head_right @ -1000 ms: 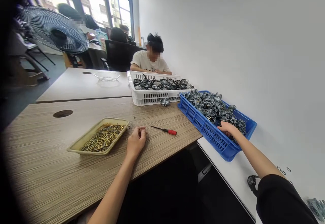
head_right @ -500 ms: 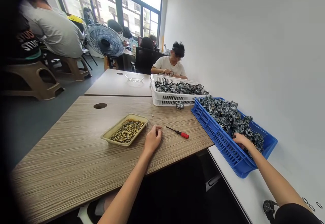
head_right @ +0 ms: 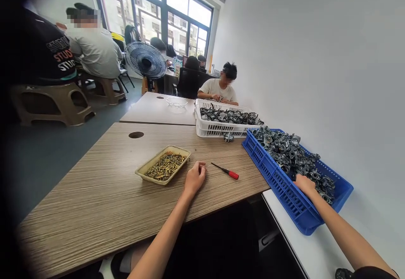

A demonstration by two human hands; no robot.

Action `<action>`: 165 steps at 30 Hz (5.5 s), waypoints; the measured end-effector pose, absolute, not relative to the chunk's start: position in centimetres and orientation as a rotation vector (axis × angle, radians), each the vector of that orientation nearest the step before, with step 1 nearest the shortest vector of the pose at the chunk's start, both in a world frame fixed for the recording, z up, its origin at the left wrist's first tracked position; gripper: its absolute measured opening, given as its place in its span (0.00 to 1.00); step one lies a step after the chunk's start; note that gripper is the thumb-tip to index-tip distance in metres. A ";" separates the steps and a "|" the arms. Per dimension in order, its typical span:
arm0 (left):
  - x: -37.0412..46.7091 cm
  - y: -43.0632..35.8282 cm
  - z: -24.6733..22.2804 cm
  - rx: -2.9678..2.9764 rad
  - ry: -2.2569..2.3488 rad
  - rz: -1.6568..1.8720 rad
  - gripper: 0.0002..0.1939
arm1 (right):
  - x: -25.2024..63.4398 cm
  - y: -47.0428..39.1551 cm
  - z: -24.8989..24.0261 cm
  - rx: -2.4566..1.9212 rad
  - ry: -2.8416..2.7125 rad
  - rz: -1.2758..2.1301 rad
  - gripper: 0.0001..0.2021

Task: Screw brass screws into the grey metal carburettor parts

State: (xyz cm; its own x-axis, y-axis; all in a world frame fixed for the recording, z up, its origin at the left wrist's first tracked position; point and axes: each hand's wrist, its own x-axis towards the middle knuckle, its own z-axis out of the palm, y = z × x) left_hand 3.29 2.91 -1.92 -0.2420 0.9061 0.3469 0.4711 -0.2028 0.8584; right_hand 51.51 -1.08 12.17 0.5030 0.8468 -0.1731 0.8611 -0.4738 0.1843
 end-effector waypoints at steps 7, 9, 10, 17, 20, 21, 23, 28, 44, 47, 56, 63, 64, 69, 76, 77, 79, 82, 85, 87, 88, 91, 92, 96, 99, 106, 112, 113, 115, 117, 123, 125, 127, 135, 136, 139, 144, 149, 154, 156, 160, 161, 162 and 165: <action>3.4 3.0 -2.0 1.602 1.664 1.444 0.10 | 51.7 -1.1 12.5 2.594 1.429 -0.102 0.13; 3.3 3.0 -1.9 1.604 1.667 1.434 0.10 | 51.8 -0.9 12.6 2.627 1.407 -0.108 0.12; 3.3 3.0 -1.9 1.604 1.666 1.430 0.10 | 51.8 -0.8 12.6 2.645 1.395 -0.108 0.12; 3.3 2.8 -1.6 1.592 1.661 1.410 0.09 | 51.7 -0.7 12.9 2.722 1.397 -0.067 0.12; 3.3 2.8 -1.6 1.581 1.655 1.409 0.09 | 51.7 -0.7 13.1 2.730 1.397 -0.067 0.12; 3.3 2.8 -1.5 1.581 1.651 1.409 0.10 | 51.7 -0.7 13.2 2.733 1.394 -0.066 0.12; 3.3 2.7 -1.5 1.588 1.648 1.400 0.10 | 51.8 -0.7 13.5 2.739 1.390 -0.064 0.11; 3.2 3.0 -1.7 1.598 1.657 1.371 0.11 | 51.9 -0.6 14.2 2.760 1.382 -0.059 0.11; 3.3 3.2 -1.8 1.574 1.660 1.391 0.10 | 48.5 0.4 21.8 2.853 1.481 0.268 0.14; 3.3 3.1 -1.7 1.573 1.645 1.408 0.10 | 46.3 1.4 23.0 2.843 1.618 0.303 0.14; 3.4 2.7 -1.1 1.487 1.588 1.481 0.09 | 34.2 3.6 21.8 2.562 2.414 -0.101 0.14; 3.4 2.5 -0.7 1.377 1.508 1.550 0.10 | 22.7 4.4 15.7 2.193 2.667 -0.245 0.10; 3.4 2.5 -0.7 1.374 1.469 1.543 0.11 | 21.4 4.5 14.8 2.164 2.657 -0.207 0.09; 3.6 2.1 -0.8 1.624 1.332 1.471 0.25 | 17.7 4.8 11.8 2.159 2.451 -0.019 0.09; 3.8 1.7 -0.6 1.859 1.399 1.348 0.33 | 14.8 4.2 10.0 2.182 2.236 0.067 0.12; 3.9 1.7 -0.6 1.868 1.412 1.340 0.32 | 14.4 4.1 9.9 2.176 2.231 0.071 0.12; 3.9 1.8 -0.7 1.877 1.445 1.315 0.28 | 13.7 3.9 10.0 2.164 2.240 0.078 0.13; 4.0 1.9 -0.9 1.850 1.490 1.315 0.21 | 13.6 3.7 10.7 2.155 2.298 0.082 0.15; 4.1 2.0 -1.1 1.806 1.530 1.344 0.19 | 15.1 3.6 11.8 2.190 2.393 0.091 0.14; 4.1 2.1 -1.1 1.788 1.562 1.344 0.17 | 16.9 3.5 12.1 2.230 2.438 0.088 0.12; 4.2 2.2 -1.2 1.782 1.575 1.344 0.16 | 18.0 3.5 12.1 2.250 2.444 0.076 0.11; 4.3 2.5 -1.4 1.764 1.585 1.370 0.14 | 21.8 3.4 10.7 2.315 2.419 -0.010 0.09; 4.3 2.6 -1.5 1.750 1.581 1.393 0.15 | 23.1 3.3 10.0 2.337 2.419 -0.048 0.08; 4.3 3.1 -2.0 1.616 1.586 1.539 0.17 | 27.6 2.5 6.1 2.400 2.514 -0.171 0.09; 4.2 3.3 -2.3 1.533 1.579 1.617 0.16 | 29.5 1.9 3.5 2.413 2.605 -0.236 0.14; 3.9 3.0 -1.8 1.615 1.507 1.526 0.18 | 30.0 1.4 0.9 2.186 2.894 -0.294 0.23; 3.9 2.0 -1.0 1.660 1.693 1.420 0.10 | 30.3 1.9 0.5 2.003 2.885 -0.121 0.26; 4.0 1.8 -0.8 1.679 1.726 1.398 0.10 | 30.3 2.1 0.5 1.980 2.879 -0.114 0.25; 4.2 1.2 -0.6 1.713 1.780 1.351 0.12 | 30.3 2.4 0.6 1.943 2.866 -0.127 0.23; 4.3 0.6 -0.3 1.744 1.839 1.302 0.14 | 30.3 2.7 0.6 1.916 2.848 -0.142 0.20; 1.4 -1.0 2.1 1.989 1.985 1.089 0.12 | 30.6 3.3 0.3 1.908 2.833 -0.117 0.17; -1.0 -1.2 3.5 2.090 2.035 0.982 0.10 | 30.7 3.3 0.2 1.907 2.829 -0.111 0.17; -3.9 -1.2 4.9 2.134 2.122 0.775 0.11 | 30.7 3.3 0.2 1.905 2.822 -0.126 0.17; -11.2 -0.4 6.9 1.907 2.344 -0.033 0.12 | 30.9 3.6 -0.4 1.906 2.845 -0.205 0.15; -11.3 -0.2 6.8 1.898 2.349 -0.054 0.12 | 30.9 3.7 -0.4 1.905 2.845 -0.210 0.15; -11.1 0.6 6.6 1.865 2.368 -0.105 0.12 | 31.0 3.7 -0.3 1.904 2.841 -0.220 0.14; -10.5 1.8 6.6 1.824 2.382 -0.218 0.11 | 30.9 3.6 0.1 1.892 2.842 -0.234 0.13; -10.3 1.9 6.9 1.822 2.373 -0.291 0.11 | 30.9 3.5 0.3 1.898 2.841 -0.247 0.12; -10.4 1.7 7.1 1.802 2.366 -0.305 0.10 | 31.1 3.7 0.0 1.878 2.887 -0.281 0.12; -10.4 1.7 7.3 1.789 2.361 -0.298 0.07 | 31.1 3.7 -0.2 1.877 2.888 -0.278 0.12; -10.6 1.7 7.6 1.773 2.344 -0.267 0.04 | 31.1 3.7 -0.2 1.876 2.880 -0.274 0.12; -10.6 1.7 7.6 1.771 2.339 -0.258 0.05 | 31.1 3.7 -0.2 1.872 2.884 -0.274 0.12; -10.7 1.6 7.7 1.771 2.333 -0.249 0.06 | 31.1 3.7 -0.2 1.868 2.889 -0.273 0.11; -10.9 1.5 7.7 1.781 2.315 -0.225 0.05 | 31.0 3.6 -0.1 1.866 2.891 -0.268 0.11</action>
State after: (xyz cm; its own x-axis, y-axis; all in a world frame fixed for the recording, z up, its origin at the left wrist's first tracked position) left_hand -10.95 1.51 7.69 -0.2466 0.9340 -0.2585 0.9663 0.2573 0.0077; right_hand 31.03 3.64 -0.10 -0.3818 0.9078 0.1732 0.8605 0.4176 -0.2918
